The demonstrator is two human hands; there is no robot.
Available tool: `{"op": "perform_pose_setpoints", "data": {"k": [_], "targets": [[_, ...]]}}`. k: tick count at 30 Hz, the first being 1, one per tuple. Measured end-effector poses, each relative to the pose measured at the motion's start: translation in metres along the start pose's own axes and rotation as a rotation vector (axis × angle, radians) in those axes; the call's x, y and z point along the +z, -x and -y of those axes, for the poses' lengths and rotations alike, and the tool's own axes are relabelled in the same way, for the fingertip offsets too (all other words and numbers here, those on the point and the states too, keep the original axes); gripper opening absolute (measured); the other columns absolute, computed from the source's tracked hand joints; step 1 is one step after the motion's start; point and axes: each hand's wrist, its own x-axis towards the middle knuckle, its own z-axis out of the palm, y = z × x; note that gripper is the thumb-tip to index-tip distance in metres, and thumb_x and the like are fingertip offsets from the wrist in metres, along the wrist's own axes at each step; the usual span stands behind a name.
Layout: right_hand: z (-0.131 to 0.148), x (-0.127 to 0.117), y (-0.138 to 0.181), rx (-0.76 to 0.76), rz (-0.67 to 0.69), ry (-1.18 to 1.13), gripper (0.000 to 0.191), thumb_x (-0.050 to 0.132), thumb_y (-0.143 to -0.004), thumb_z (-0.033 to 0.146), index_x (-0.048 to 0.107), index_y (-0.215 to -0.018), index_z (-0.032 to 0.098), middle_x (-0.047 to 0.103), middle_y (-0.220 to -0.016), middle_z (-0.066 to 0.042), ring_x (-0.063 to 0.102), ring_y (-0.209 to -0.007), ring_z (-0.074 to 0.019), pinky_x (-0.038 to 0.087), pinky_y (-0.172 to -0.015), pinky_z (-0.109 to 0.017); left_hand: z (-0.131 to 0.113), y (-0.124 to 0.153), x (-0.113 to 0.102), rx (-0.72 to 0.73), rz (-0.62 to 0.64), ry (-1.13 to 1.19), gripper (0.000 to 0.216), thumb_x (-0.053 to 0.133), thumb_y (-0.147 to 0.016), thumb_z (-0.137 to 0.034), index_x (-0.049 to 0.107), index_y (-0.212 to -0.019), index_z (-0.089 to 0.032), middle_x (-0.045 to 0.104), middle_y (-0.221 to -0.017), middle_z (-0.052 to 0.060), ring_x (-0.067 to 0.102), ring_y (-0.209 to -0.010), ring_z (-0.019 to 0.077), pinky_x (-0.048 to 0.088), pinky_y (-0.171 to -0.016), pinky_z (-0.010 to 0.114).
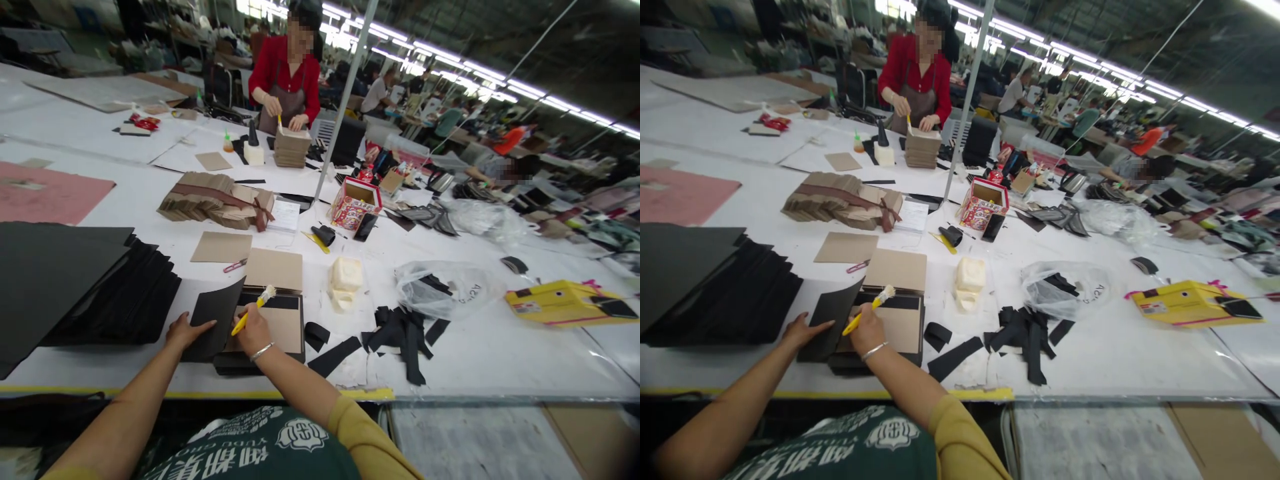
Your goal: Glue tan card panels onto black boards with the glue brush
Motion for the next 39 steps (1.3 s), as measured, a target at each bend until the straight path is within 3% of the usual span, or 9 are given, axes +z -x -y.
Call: {"op": "perform_pose_setpoints", "data": {"k": [5,9,13,18,20,24,31,35,39], "targets": [[0.009,-0.002,-0.008,0.023,-0.051,-0.003,0.023,0.049,-0.081,0.035,0.04,-0.096,0.021,0.057,-0.076,-0.001,0.059,-0.067,-0.0158,0.043,-0.06,-0.025,0.001,0.006,0.002,0.024,-0.009,0.013,0.112,0.059,-0.044,-0.071,0.031,-0.13,-0.006,0.042,-0.128,0.023,0.04,-0.118,0.0358,0.037,-0.094,0.041],[0.007,-0.002,-0.005,-0.039,0.009,0.051,0.02,0.051,-0.075,0.02,0.042,-0.093,0.021,0.054,-0.072,0.001,0.055,-0.063,-0.0141,0.041,-0.058,-0.024,0.0,0.01,-0.005,0.013,-0.009,0.101,0.112,0.06,-0.045,-0.07,0.029,-0.132,-0.006,0.04,-0.131,0.023,0.039,-0.119,0.0355,0.036,-0.095,0.042],[-0.017,-0.03,0.015,-0.043,-0.097,0.003,0.013,0.044,-0.078,0.02,0.042,-0.092,0.02,0.051,-0.071,0.002,0.052,-0.061,-0.0127,0.041,-0.059,-0.024,-0.002,0.022,-0.015,-0.076,-0.047,0.354,0.102,0.057,-0.055,-0.066,0.028,-0.132,-0.007,0.041,-0.129,0.022,0.045,-0.114,0.0337,0.043,-0.09,0.041],[-0.079,-0.08,0.052,0.043,-0.222,0.089,0.011,0.041,-0.081,0.024,0.044,-0.089,0.018,0.05,-0.072,-0.001,0.051,-0.063,-0.0137,0.042,-0.062,-0.026,-0.031,0.056,-0.003,0.018,0.248,0.687,0.07,0.058,-0.067,-0.047,0.042,-0.122,-0.007,0.058,-0.112,0.018,0.059,-0.097,0.0247,0.05,-0.078,0.033],[-0.1,-0.088,0.06,0.063,-0.265,0.147,0.011,0.041,-0.081,0.024,0.045,-0.088,0.017,0.05,-0.073,-0.002,0.051,-0.065,-0.0144,0.042,-0.063,-0.027,-0.048,0.07,0.006,0.139,0.269,0.615,0.058,0.056,-0.069,-0.042,0.048,-0.116,-0.008,0.059,-0.11,0.016,0.058,-0.099,0.024,0.048,-0.081,0.033],[-0.111,-0.083,0.062,0.12,-0.332,0.251,0.013,0.038,-0.083,0.024,0.046,-0.091,0.016,0.052,-0.076,-0.004,0.052,-0.068,-0.0151,0.042,-0.065,-0.027,-0.076,0.09,0.014,0.33,0.164,0.368,0.048,0.05,-0.074,-0.041,0.047,-0.114,-0.014,0.061,-0.108,0.011,0.057,-0.1,0.024,0.044,-0.086,0.034],[-0.1,-0.075,0.061,0.185,-0.251,0.42,0.016,0.041,-0.084,0.025,0.049,-0.095,0.016,0.057,-0.077,-0.005,0.057,-0.067,-0.016,0.04,-0.059,-0.024,-0.113,0.092,0.0,0.381,0.016,0.138,0.063,0.046,-0.077,-0.041,0.028,-0.128,-0.007,0.046,-0.125,0.019,0.044,-0.116,0.0261,0.036,-0.095,0.034],[-0.103,-0.105,0.065,0.188,-0.208,0.497,0.026,0.044,-0.084,0.037,0.052,-0.098,0.017,0.061,-0.079,-0.006,0.059,-0.068,-0.0173,0.041,-0.059,-0.024,-0.111,0.087,0.004,0.356,0.075,0.08,0.07,0.052,-0.071,-0.044,0.028,-0.126,-0.007,0.047,-0.124,0.019,0.045,-0.115,0.0282,0.038,-0.093,0.036],[-0.121,-0.166,0.067,0.195,-0.414,0.388,0.035,0.035,-0.087,0.04,0.051,-0.109,0.017,0.061,-0.1,-0.009,0.059,-0.086,-0.0175,0.043,-0.071,-0.026,-0.084,0.087,0.016,0.378,0.145,0.089,0.064,0.052,-0.069,-0.045,0.033,-0.121,-0.012,0.054,-0.115,0.015,0.053,-0.105,0.0276,0.042,-0.087,0.036]]}}
